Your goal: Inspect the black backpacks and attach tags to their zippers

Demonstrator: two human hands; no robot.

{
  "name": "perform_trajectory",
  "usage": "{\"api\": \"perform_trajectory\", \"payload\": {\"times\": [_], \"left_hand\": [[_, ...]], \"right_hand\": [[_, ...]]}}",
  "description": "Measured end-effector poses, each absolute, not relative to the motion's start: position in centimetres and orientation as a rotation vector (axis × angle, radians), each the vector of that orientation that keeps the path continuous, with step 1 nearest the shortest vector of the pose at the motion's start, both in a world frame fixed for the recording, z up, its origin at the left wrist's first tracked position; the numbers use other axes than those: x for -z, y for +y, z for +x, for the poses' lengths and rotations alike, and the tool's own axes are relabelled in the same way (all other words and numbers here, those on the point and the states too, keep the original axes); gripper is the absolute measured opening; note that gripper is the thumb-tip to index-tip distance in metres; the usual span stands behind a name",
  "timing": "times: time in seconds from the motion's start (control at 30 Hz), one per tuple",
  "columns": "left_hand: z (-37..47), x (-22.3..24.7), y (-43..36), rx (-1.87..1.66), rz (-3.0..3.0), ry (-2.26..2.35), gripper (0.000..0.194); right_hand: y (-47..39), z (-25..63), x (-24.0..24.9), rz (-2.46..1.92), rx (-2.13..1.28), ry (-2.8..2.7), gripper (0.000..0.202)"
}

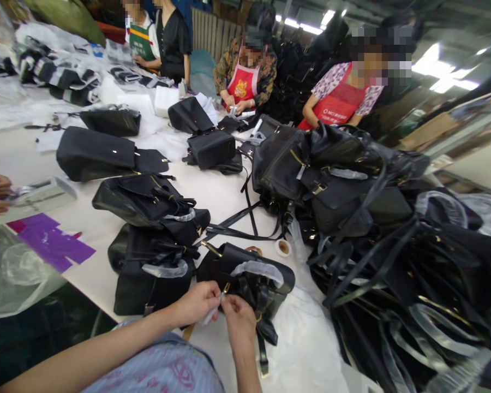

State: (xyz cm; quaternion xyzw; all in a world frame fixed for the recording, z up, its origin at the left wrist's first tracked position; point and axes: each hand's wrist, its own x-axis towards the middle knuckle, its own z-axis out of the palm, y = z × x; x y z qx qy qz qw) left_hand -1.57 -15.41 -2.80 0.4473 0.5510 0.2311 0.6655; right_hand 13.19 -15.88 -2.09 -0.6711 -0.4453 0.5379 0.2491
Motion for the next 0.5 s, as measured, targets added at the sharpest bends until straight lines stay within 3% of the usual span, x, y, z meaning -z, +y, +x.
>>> {"api": "perform_trajectory", "payload": {"times": [0.2,0.5], "left_hand": [[-1.3,2.6,-15.4,-0.581,0.897,1.222,0.02],[-1.2,2.5,-15.5,-0.587,0.921,1.224,0.024]], "right_hand": [[-15.5,13.9,3.0,-1.963,-1.291,-1.13,0.034],[-16.7,13.6,2.2,-1.847,-1.561,-0.972,0.028]]}}
